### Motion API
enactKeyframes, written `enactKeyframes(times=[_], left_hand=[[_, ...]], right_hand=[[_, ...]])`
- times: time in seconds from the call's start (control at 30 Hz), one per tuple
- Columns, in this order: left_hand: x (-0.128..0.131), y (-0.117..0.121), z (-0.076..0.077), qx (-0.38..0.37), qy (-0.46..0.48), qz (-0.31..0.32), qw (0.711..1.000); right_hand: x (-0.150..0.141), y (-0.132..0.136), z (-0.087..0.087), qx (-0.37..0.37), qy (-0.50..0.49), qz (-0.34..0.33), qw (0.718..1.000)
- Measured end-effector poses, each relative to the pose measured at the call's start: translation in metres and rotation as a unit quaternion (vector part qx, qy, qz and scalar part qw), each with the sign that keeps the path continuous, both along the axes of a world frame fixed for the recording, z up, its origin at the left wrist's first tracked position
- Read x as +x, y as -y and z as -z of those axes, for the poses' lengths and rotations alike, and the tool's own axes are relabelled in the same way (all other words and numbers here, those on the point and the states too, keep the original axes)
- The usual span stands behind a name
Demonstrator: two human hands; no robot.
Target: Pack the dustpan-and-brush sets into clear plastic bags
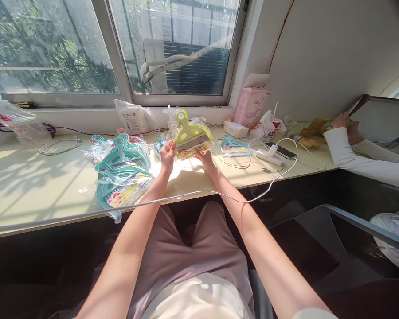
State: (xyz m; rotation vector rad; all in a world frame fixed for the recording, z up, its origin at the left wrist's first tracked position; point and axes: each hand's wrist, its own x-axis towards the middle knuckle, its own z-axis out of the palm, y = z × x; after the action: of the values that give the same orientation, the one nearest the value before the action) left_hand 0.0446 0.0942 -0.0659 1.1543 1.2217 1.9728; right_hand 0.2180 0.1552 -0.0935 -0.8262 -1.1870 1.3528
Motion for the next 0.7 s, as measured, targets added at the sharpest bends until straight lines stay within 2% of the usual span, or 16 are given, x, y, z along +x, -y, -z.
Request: enactKeyframes(times=[0.1, 0.17, 0.27, 0.4, 0.47, 0.6, 0.7], left_hand=[[0.0, -0.002, 0.003, -0.004, 0.025, 0.036, 0.999], [0.0, -0.004, 0.004, 0.012, 0.045, 0.036, 0.998], [-0.005, -0.009, 0.005, 0.035, 0.09, 0.003, 0.995], [-0.013, -0.013, 0.006, 0.024, 0.117, -0.04, 0.992], [-0.017, -0.013, 0.007, 0.014, 0.108, -0.063, 0.992], [-0.024, -0.013, 0.004, 0.032, 0.09, -0.104, 0.99], [-0.03, -0.011, 0.0, 0.075, 0.108, -0.13, 0.983]], right_hand=[[0.002, 0.002, -0.005, -0.004, -0.008, 0.003, 1.0], [0.004, 0.004, -0.007, -0.012, -0.002, 0.008, 1.0], [0.005, 0.008, -0.01, -0.005, 0.001, -0.019, 1.0], [0.004, 0.012, -0.015, -0.007, 0.011, -0.053, 0.998], [0.002, 0.014, -0.018, -0.013, 0.017, -0.039, 0.999], [-0.002, 0.028, -0.023, -0.007, 0.041, 0.034, 0.999], [-0.001, 0.044, -0.024, 0.027, 0.04, 0.032, 0.998]])
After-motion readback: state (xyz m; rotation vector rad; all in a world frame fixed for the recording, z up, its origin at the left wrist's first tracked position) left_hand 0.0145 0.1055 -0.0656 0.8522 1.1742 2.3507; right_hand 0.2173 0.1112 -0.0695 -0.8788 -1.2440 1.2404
